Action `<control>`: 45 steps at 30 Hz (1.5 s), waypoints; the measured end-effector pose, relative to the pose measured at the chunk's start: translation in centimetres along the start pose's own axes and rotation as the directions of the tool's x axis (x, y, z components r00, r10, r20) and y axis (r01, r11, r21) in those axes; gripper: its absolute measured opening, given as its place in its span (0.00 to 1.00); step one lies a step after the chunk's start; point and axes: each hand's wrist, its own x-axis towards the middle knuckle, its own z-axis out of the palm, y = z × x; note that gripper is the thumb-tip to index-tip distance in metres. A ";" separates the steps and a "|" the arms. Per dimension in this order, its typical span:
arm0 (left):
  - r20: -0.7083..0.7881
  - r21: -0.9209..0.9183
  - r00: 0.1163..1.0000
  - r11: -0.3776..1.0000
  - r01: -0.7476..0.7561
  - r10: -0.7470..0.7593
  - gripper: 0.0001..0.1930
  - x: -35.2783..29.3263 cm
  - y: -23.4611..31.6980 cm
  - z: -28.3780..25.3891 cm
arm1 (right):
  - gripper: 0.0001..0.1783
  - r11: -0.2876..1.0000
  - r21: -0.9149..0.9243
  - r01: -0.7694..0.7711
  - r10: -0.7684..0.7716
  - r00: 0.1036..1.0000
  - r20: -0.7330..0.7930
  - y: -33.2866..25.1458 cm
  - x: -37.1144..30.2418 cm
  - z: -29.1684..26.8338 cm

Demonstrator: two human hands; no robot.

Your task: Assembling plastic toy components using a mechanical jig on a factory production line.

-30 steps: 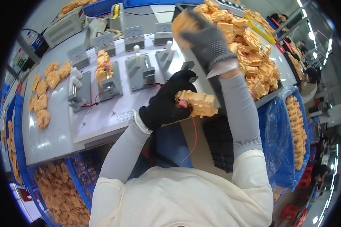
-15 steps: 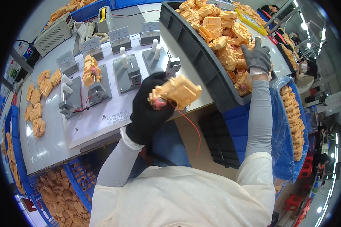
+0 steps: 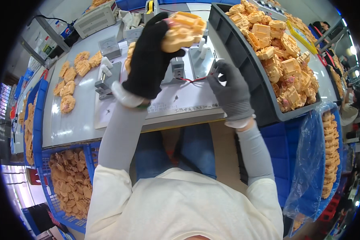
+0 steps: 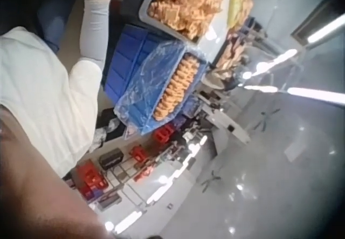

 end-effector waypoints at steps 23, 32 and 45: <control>0.403 0.897 0.882 0.298 -0.327 -0.246 0.17 4.5 -9.0 4.1 | 0.07 0.918 0.387 0.083 0.024 0.965 -0.262 2.6 -1.5 4.2; 0.076 0.588 0.979 0.784 -0.199 0.191 0.22 1.8 -1.7 1.2 | 0.21 0.895 0.320 -0.310 0.313 0.949 0.044 3.6 -2.6 0.0; -0.104 0.862 0.893 0.487 -0.139 0.438 0.13 -13.3 4.7 -13.5 | 0.16 0.833 0.402 -0.382 0.368 0.923 0.115 6.8 -3.5 1.9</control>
